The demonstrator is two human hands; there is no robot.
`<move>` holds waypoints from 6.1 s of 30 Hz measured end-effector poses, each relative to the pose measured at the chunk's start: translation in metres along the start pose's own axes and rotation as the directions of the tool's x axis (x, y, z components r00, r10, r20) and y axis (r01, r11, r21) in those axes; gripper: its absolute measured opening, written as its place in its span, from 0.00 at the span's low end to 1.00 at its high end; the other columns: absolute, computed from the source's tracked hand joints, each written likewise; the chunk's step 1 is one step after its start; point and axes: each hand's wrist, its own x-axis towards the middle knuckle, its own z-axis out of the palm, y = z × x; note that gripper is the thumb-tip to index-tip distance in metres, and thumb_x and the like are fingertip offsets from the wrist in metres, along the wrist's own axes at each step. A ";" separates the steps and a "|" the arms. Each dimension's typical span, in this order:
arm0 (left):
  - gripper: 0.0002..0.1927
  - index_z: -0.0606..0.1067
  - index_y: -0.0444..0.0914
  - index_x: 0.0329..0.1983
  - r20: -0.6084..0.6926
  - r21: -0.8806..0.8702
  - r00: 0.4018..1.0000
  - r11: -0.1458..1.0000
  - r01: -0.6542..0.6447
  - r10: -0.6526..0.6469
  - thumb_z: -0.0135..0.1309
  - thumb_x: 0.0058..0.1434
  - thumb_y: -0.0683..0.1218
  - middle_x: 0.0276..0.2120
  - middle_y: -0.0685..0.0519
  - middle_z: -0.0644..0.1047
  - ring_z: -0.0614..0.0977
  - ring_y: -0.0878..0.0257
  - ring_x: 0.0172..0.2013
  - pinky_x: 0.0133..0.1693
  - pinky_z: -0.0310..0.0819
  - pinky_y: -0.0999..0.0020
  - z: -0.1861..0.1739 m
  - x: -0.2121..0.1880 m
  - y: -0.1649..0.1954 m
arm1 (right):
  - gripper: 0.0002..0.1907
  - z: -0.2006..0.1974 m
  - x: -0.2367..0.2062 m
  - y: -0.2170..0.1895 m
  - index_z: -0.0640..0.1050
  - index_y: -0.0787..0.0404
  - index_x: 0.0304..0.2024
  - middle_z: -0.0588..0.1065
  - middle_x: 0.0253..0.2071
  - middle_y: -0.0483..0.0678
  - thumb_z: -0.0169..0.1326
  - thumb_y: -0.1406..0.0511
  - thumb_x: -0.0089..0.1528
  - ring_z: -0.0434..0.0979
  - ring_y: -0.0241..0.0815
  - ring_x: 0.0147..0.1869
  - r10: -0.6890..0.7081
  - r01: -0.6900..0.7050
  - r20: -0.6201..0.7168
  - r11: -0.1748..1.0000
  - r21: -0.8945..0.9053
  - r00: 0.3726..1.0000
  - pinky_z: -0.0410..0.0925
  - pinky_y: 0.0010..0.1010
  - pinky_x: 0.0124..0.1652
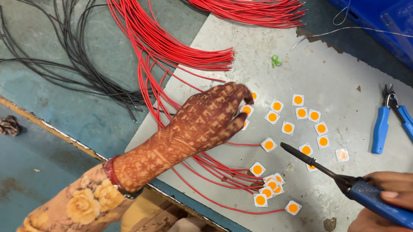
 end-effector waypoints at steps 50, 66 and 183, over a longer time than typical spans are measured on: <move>0.11 0.77 0.42 0.48 0.157 -0.129 0.987 0.991 -0.018 0.038 0.58 0.64 0.47 0.41 0.52 0.77 0.79 0.55 0.45 0.48 0.71 0.57 -0.027 -0.025 -0.004 | 0.39 -0.005 -0.004 -0.005 0.67 0.72 0.35 0.68 0.28 0.55 0.37 0.41 0.75 0.80 0.56 0.32 0.115 -0.114 0.044 0.993 -0.033 0.992 0.74 0.33 0.30; 0.20 0.79 0.43 0.51 -0.015 0.004 0.999 0.999 -0.046 0.046 0.50 0.56 0.38 0.47 0.50 0.74 0.75 0.52 0.52 0.52 0.67 0.55 -0.012 -0.039 -0.007 | 0.34 0.046 0.050 -0.040 0.65 0.72 0.40 0.69 0.30 0.54 0.40 0.44 0.74 0.76 0.49 0.27 -0.026 0.021 0.088 0.998 0.057 0.996 0.75 0.34 0.27; 0.13 0.81 0.44 0.49 0.006 0.121 0.997 0.990 -0.071 0.071 0.51 0.63 0.45 0.42 0.52 0.73 0.74 0.54 0.47 0.46 0.66 0.53 -0.003 -0.040 -0.003 | 0.28 0.102 0.070 -0.057 0.70 0.65 0.42 0.72 0.30 0.50 0.45 0.46 0.75 0.78 0.46 0.31 0.072 -0.039 0.458 0.996 -0.082 0.886 0.69 0.29 0.31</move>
